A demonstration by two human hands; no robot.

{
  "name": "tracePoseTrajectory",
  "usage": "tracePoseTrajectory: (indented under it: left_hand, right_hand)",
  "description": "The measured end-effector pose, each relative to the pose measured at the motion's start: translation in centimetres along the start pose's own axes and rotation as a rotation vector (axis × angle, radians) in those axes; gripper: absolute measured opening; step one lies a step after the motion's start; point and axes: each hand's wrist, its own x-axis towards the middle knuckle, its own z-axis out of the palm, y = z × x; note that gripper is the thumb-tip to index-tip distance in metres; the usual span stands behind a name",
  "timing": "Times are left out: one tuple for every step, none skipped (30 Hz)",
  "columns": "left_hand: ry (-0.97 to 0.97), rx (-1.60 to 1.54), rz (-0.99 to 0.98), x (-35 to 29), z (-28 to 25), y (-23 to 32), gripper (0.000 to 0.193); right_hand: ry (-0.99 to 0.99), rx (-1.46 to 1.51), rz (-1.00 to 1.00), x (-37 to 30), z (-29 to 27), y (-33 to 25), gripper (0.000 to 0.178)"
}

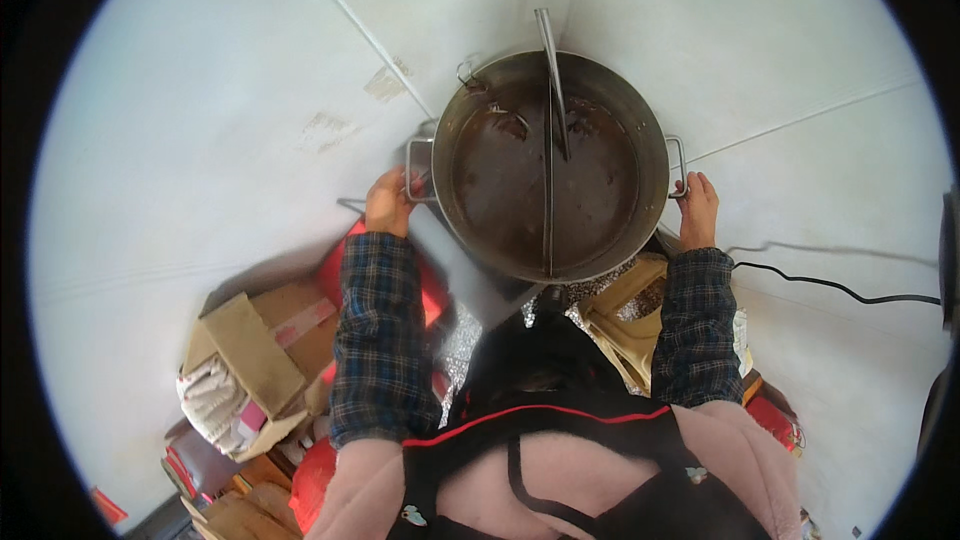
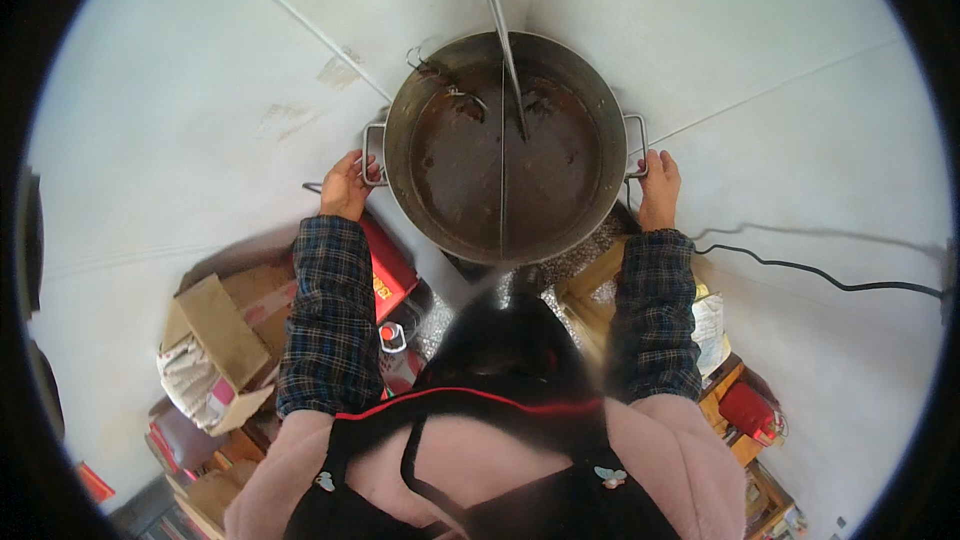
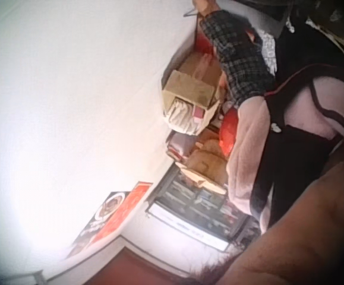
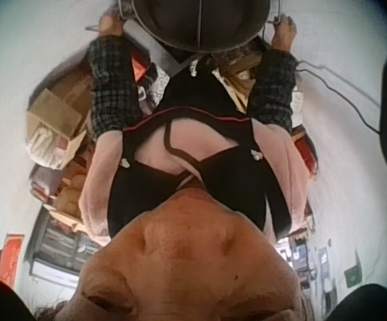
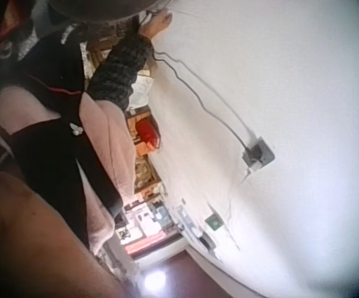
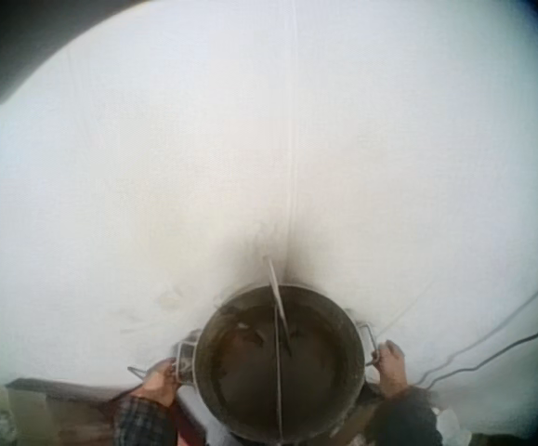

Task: The person wipes the inside of a large metal pot with a paper towel, then carries the pot to a counter and places it down. They later pick up a lid and a plate with food, moving around the kitchen area.

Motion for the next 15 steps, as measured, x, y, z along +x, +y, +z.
tracePoseTrajectory:
  left_hand:
    - [-0.031, 0.004, 0.009, 0.6, 0.2, 0.1, 0.038]
    - [-0.028, 0.001, 0.008, 1.1, 0.3, 0.2, 0.036]
    - [0.003, -0.016, 0.045, 1.4, 0.6, -0.2, 0.028]
    - [-0.008, -0.01, 0.038, 1.4, 0.7, -0.5, 0.027]
    - [-0.04, -0.005, 0.049, 1.5, 0.9, -0.5, 0.026]
    - [-0.025, 0.009, 0.04, 1.6, 1.1, -0.6, 0.025]
    - [-0.029, -0.011, 0.048, 1.5, 1.4, -0.7, 0.019]
    - [-0.015, 0.04, 0.059, 1.5, 1.7, -0.6, 0.019]
    - [0.002, 0.095, 0.063, 1.3, 2.0, -0.6, 0.019]
    - [0.02, 0.145, 0.075, 1.1, 2.3, -0.5, 0.018]
    - [0.063, 0.14, 0.079, 0.9, 2.7, -0.6, 0.02]
    - [0.095, 0.163, 0.08, 0.7, 2.9, -0.4, 0.02]
    - [0.11, 0.173, 0.081, 0.7, 3.2, -0.4, 0.021]
    - [0.132, 0.176, 0.078, 0.6, 3.4, -0.4, 0.022]
    - [0.169, 0.171, 0.11, 0.6, 3.7, -0.6, 0.025]
  right_hand:
    - [-0.016, 0.03, -0.03, 0.3, 0.5, 0.2, 0.055]
    - [0.007, 0.004, -0.043, 0.6, 0.8, 0.4, 0.051]
    - [0.024, -0.015, -0.049, 0.7, 1.0, 0.6, 0.047]
    - [0.035, -0.026, -0.034, 0.9, 1.2, 0.8, 0.043]
    - [0.049, -0.019, -0.029, 1.1, 1.2, 0.8, 0.036]
    - [-0.005, -0.011, -0.053, 1.3, 1.1, 0.8, 0.036]
    - [-0.059, -0.001, -0.036, 1.6, 1.0, 0.7, 0.035]
    - [-0.088, 0.018, 0.005, 1.9, 0.9, 0.6, 0.034]
    - [-0.151, 0.125, 0.061, 2.2, 0.9, 0.5, 0.037]
    - [-0.152, 0.154, 0.067, 2.5, 0.8, 0.4, 0.036]
    - [-0.215, 0.214, 0.07, 2.6, 0.8, 0.3, 0.036]
    - [-0.186, 0.265, 0.104, 2.6, 0.8, 0.3, 0.036]
    - [-0.174, 0.258, 0.094, 2.7, 1.0, 0.4, 0.036]
    - [-0.08, 0.238, 0.105, 2.5, 1.1, 0.6, 0.035]
    - [-0.02, 0.252, 0.161, 2.5, 1.3, 0.7, 0.035]
